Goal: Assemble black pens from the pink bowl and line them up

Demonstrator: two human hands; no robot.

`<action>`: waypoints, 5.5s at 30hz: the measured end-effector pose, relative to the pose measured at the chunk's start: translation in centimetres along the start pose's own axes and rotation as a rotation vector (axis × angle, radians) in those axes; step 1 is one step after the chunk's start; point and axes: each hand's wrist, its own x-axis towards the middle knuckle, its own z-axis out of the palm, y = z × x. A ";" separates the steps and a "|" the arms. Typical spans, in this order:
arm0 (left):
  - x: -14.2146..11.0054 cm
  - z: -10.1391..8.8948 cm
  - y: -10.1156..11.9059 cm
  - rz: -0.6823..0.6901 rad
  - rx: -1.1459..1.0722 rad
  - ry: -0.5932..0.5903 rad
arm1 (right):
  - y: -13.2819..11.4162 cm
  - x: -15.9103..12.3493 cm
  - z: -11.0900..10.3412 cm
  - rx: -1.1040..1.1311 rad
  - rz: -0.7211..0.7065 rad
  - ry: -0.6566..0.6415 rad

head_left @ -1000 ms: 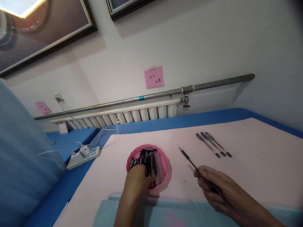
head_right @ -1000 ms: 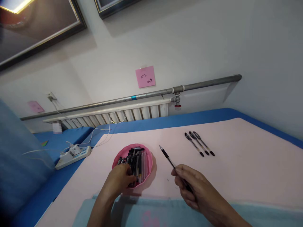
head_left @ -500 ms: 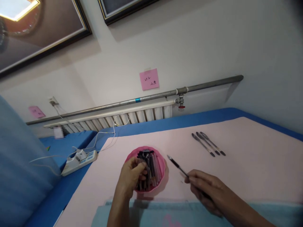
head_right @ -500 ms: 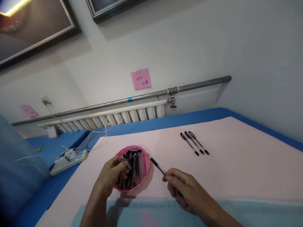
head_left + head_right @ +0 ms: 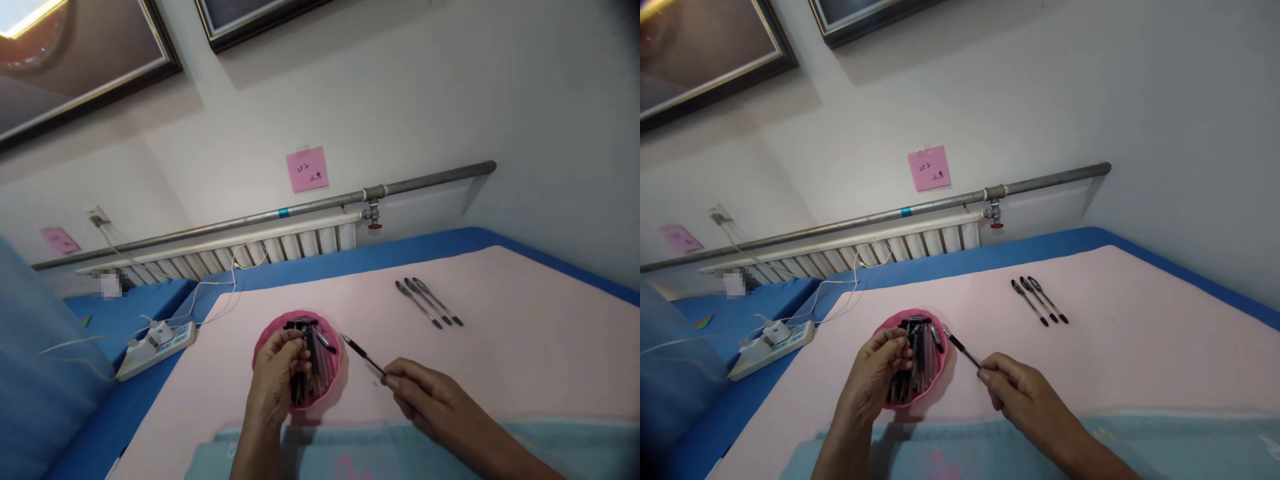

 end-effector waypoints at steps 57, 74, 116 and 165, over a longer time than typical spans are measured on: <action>1.8 2.1 -2.7 0.016 -0.064 -0.136 | -0.4 -0.2 0.3 0.049 -0.044 0.006; -0.5 2.9 -1.9 -0.200 -0.313 -0.389 | -0.8 -0.5 0.0 0.062 -0.082 0.078; -1.4 4.0 -3.4 -0.033 0.124 -0.194 | 2.9 3.0 -7.1 -0.959 0.069 0.477; 0.3 0.5 -0.7 0.196 1.489 0.114 | 0.8 1.7 -2.4 -0.796 -0.106 0.207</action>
